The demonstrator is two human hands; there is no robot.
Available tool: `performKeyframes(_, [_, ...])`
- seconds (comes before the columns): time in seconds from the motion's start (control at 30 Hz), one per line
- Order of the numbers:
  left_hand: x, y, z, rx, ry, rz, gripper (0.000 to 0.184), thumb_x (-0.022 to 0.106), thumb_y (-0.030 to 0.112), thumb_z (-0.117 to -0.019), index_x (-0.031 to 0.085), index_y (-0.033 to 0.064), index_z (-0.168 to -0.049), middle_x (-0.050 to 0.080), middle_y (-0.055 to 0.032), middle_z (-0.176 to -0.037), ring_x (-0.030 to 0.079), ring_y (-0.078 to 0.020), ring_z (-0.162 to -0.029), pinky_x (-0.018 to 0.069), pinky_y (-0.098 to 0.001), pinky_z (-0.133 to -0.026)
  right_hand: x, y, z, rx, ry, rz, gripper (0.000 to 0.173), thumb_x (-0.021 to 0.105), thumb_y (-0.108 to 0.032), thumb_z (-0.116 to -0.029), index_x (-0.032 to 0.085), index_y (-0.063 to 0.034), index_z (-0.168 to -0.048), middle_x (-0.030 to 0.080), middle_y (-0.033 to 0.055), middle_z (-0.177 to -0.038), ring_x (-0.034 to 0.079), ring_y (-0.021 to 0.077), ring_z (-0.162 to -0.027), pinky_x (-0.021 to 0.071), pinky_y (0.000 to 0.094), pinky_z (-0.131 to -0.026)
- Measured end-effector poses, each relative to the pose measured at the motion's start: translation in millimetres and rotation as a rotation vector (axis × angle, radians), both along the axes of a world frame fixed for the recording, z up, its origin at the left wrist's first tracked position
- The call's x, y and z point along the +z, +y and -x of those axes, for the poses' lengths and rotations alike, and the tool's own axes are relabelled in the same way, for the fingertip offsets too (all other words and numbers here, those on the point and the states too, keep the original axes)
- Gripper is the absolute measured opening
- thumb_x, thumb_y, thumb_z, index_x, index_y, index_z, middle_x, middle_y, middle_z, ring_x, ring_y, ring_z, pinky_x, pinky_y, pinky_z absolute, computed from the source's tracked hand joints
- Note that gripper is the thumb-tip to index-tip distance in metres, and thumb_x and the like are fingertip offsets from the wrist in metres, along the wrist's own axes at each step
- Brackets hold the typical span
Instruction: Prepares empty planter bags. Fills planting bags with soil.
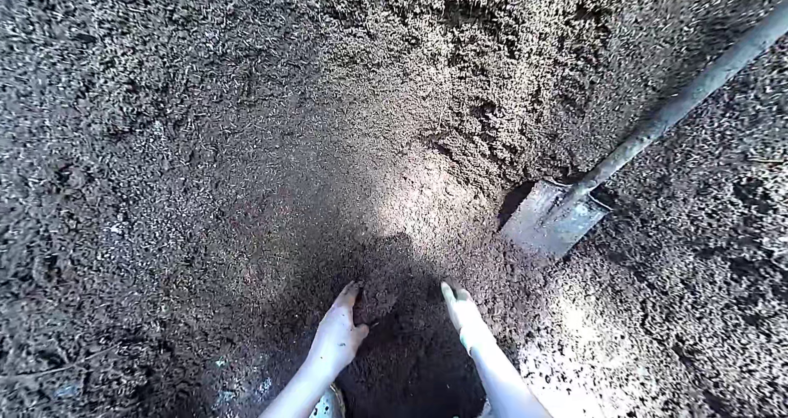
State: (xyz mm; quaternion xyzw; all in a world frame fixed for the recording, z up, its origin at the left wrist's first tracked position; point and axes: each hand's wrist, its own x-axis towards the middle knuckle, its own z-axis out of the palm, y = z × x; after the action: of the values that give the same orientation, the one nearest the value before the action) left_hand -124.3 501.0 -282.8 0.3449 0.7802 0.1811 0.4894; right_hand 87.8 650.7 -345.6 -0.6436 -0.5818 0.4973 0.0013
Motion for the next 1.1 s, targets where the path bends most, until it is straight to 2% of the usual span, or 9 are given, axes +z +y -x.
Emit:
performKeyframes(0.07, [2.6, 2.0, 2.8, -0.011, 0.024, 0.037, 0.080, 0.070, 0.005, -0.0914, 0.031, 0.0071, -0.161, 0.025, -0.0119, -0.169, 0.041, -0.0264, -0.149, 0.0397, -0.0443, -0.118, -54.1, -12.6, -23.6, -0.406, 0.063, 0.230, 0.062, 0.036, -0.044, -0.1116, 0.034, -0.0004, -0.156, 0.038, 0.0231, -0.160, 0.042, 0.0334, -0.146, 0.0414, 0.0507, -0.116])
performKeyframes(0.13, [5.6, 3.9, 2.5, -0.013, 0.006, 0.053, 0.079, 0.069, 0.005, -0.0914, 0.031, 0.0068, -0.161, 0.025, -0.0113, -0.169, 0.043, -0.0257, -0.147, 0.0417, -0.0433, -0.117, -84.5, -21.6, -24.1, -0.828, 0.308, 0.369, 0.070, 0.036, -0.052, -0.1094, 0.023, -0.0071, -0.161, 0.025, 0.0231, -0.166, 0.035, 0.0413, -0.148, 0.0401, 0.0630, -0.111])
performKeyframes(0.3, [1.9, 4.6, 4.2, -0.068, -0.070, 0.085, 0.084, 0.070, 0.004, -0.0893, 0.029, 0.0111, -0.162, 0.020, -0.0095, -0.171, 0.052, -0.0270, -0.140, 0.0499, -0.0452, -0.108, -114.0, -15.3, -3.2, -1.092, 0.616, 0.439, 0.084, 0.019, -0.072, -0.1022, 0.012, -0.0166, -0.164, 0.014, 0.0201, -0.169, 0.025, 0.0414, -0.152, 0.0327, 0.0700, -0.112])
performKeyframes(0.4, [-5.6, 1.8, 5.3, 0.000, -0.142, 0.083, 0.084, 0.070, 0.001, -0.0865, 0.033, 0.0124, -0.161, 0.020, -0.0083, -0.171, 0.067, -0.0241, -0.118, 0.0598, -0.0419, -0.090, -112.2, -8.7, 6.4, -1.119, 0.724, 0.414, 0.089, 0.011, -0.078, -0.0980, 0.018, -0.0170, -0.163, 0.026, 0.0196, -0.166, 0.035, 0.0395, -0.147, 0.0380, 0.0706, -0.107])
performKeyframes(0.5, [0.5, -2.4, -0.9, 0.061, -0.182, 0.064, 0.085, 0.068, -0.002, -0.0845, 0.034, 0.0128, -0.161, 0.021, -0.0056, -0.171, 0.068, -0.0216, -0.116, 0.0601, -0.0406, -0.088, -97.2, -0.8, 18.4, -1.069, 0.834, 0.329, 0.073, 0.010, -0.066, -0.1035, 0.031, -0.0186, -0.155, 0.046, 0.0139, -0.150, 0.050, 0.0304, -0.132, 0.0466, 0.0623, -0.099])
performKeyframes(0.67, [-3.3, -3.2, -3.8, 0.201, -0.241, -0.022, 0.087, 0.065, -0.004, -0.0820, 0.034, 0.0133, -0.161, 0.019, -0.0043, -0.172, 0.066, -0.0179, -0.118, 0.0606, -0.0372, -0.084, -82.1, 8.9, 31.1, -1.099, 0.810, 0.307, 0.071, 0.007, -0.059, -0.1074, 0.019, -0.0160, -0.162, 0.027, 0.0162, -0.165, 0.032, 0.0331, -0.149, 0.0337, 0.0661, -0.112])
performKeyframes(0.83, [-6.2, 4.2, 0.1, 0.197, -0.260, -0.039, 0.083, 0.064, 0.000, -0.0856, 0.032, 0.0112, -0.161, 0.019, -0.0071, -0.171, 0.068, -0.0191, -0.116, 0.0608, -0.0376, -0.086, -58.6, 5.8, 17.6, -0.978, 0.818, 0.255, 0.072, 0.007, -0.060, -0.1073, 0.025, -0.0127, -0.159, 0.040, 0.0192, -0.155, 0.045, 0.0316, -0.137, 0.0427, 0.0587, -0.105])
performKeyframes(0.93, [-10.0, 14.2, -3.8, 0.200, -0.273, -0.047, 0.079, 0.064, 0.000, -0.0880, 0.034, 0.0109, -0.160, 0.023, -0.0101, -0.170, 0.070, -0.0221, -0.109, 0.0619, -0.0392, -0.084, -31.9, 8.0, 23.2, -0.865, 0.893, 0.262, 0.064, 0.012, -0.056, -0.1083, 0.042, -0.0116, -0.143, 0.061, 0.0111, -0.123, 0.062, 0.0201, -0.108, 0.0550, 0.0440, -0.085])
performKeyframes(1.1, [-12.1, 23.3, -11.5, 0.191, -0.279, -0.080, 0.078, 0.066, 0.000, -0.0902, 0.033, 0.0088, -0.160, 0.025, -0.0126, -0.169, 0.070, -0.0227, -0.108, 0.0614, -0.0394, -0.085, 40.0, 2.1, 58.2, -0.651, 1.059, 0.508, 0.071, 0.008, -0.065, -0.1042, 0.055, -0.0163, -0.125, 0.070, 0.0055, -0.101, 0.069, 0.0178, -0.091, 0.0598, 0.0421, -0.074])
